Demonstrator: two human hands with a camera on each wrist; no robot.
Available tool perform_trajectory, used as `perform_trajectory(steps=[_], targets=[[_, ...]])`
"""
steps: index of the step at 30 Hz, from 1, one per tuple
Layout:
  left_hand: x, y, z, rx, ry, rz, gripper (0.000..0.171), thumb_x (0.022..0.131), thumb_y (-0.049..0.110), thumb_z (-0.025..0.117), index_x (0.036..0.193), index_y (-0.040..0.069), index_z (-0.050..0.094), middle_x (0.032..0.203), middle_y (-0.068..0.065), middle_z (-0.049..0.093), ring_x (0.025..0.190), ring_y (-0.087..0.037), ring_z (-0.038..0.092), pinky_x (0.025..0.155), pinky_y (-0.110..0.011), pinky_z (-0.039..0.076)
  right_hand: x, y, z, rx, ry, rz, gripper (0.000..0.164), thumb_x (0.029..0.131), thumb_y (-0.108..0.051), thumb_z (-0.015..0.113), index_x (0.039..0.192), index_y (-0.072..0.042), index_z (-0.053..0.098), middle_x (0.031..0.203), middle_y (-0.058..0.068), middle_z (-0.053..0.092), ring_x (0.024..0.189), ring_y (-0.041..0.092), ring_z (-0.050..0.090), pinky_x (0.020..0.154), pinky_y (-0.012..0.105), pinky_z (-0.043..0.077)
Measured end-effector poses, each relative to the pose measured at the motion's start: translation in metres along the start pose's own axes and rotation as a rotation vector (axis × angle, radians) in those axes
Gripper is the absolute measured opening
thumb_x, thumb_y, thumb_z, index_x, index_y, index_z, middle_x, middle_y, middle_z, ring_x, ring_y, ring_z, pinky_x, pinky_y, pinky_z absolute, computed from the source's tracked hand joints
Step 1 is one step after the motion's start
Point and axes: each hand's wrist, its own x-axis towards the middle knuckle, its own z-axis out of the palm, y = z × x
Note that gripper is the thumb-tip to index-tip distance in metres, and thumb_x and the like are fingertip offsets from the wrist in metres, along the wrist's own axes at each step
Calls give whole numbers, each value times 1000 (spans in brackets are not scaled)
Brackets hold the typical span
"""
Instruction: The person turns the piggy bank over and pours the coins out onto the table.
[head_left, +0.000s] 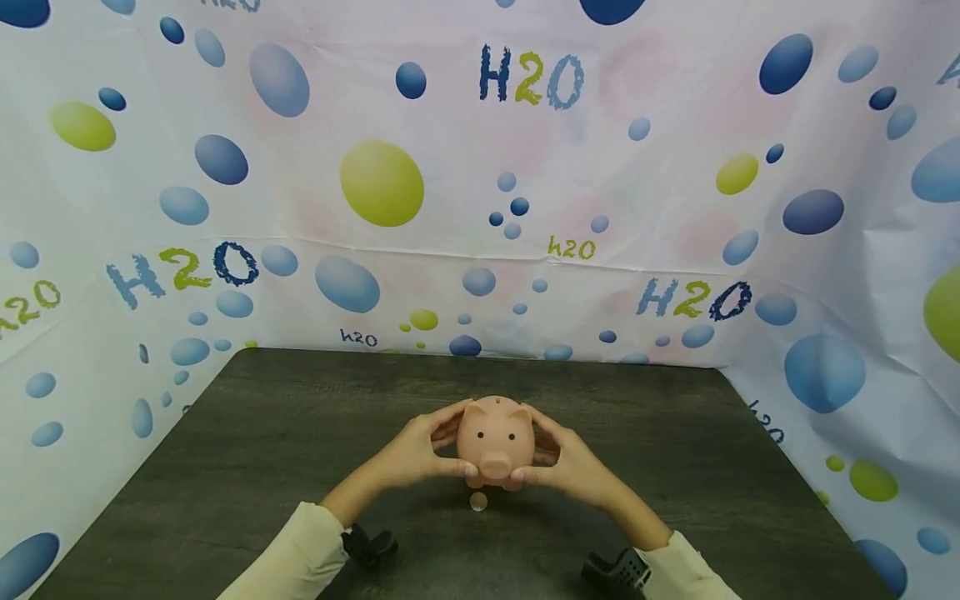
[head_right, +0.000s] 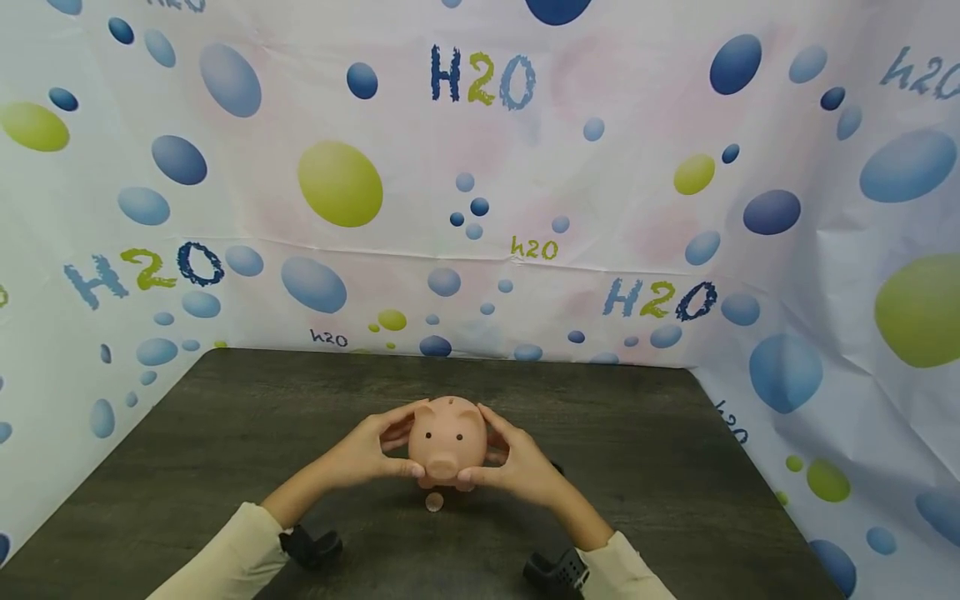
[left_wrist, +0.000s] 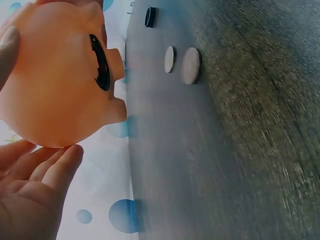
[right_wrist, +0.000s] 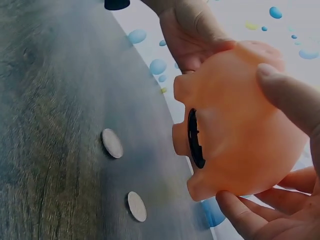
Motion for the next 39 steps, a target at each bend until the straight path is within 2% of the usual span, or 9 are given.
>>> perform_trajectory(steps=[7,12,16,21,23,27,32,37,39], targets=[[4,-1,3,-85,43,-50,76,90,26,69,149,-1,29,146,-23,39,129,-36,47,100,-37,48,3,1,-2,77,21,52,70,97,-18,59,151,1,20,150,27,28,127,43,46,93,36,52],[7,1,7,-42,92,-140,68,95,38,59,144,-4,37,136,-24,51,123,-34,53,96,-43,50,4,1,1,129,29,105,59,102,-27,47,147,7,29,139,30,44,113,31,60,90,40,54],[7,1,9,-42,93,-193,65,98,42,53,141,-5,42,131,-23,56,117,-33,58,91,-45,53,3,-1,5,208,24,206,59,104,-34,42,143,9,35,129,23,55,105,25,65,92,42,53],[6,1,12,5,101,-271,60,98,49,47,133,1,56,117,-14,66,99,-23,66,83,-43,55,3,-2,7,293,-22,333,62,103,-43,38,138,8,43,117,9,64,101,24,66,89,37,54],[6,1,14,21,100,-301,58,99,52,44,126,4,62,110,-9,69,91,-19,67,78,-40,56,3,-1,7,328,-54,372,63,103,-46,36,138,6,45,116,7,65,99,24,67,88,35,55],[4,-1,18,-11,84,-346,60,99,54,41,117,3,68,99,-7,71,80,-18,68,68,-35,58,1,4,7,390,-87,431,66,102,-49,35,136,5,48,116,10,66,92,21,69,83,31,57],[5,-2,19,-26,82,-361,62,99,56,39,114,4,69,96,-6,71,79,-18,68,65,-35,59,2,3,7,410,-78,454,67,102,-51,35,135,7,49,120,18,63,90,21,69,81,31,57],[5,3,15,-37,70,-351,62,99,55,39,117,2,67,100,-8,70,81,-19,68,67,-38,59,3,-2,6,407,-72,441,67,102,-50,35,134,7,49,117,15,65,90,22,69,80,30,57],[6,6,14,-21,65,-356,63,99,55,39,115,2,68,96,-7,71,77,-20,69,66,-38,59,3,-3,6,406,-72,442,68,102,-51,36,133,8,50,115,14,65,88,21,70,80,30,57]])
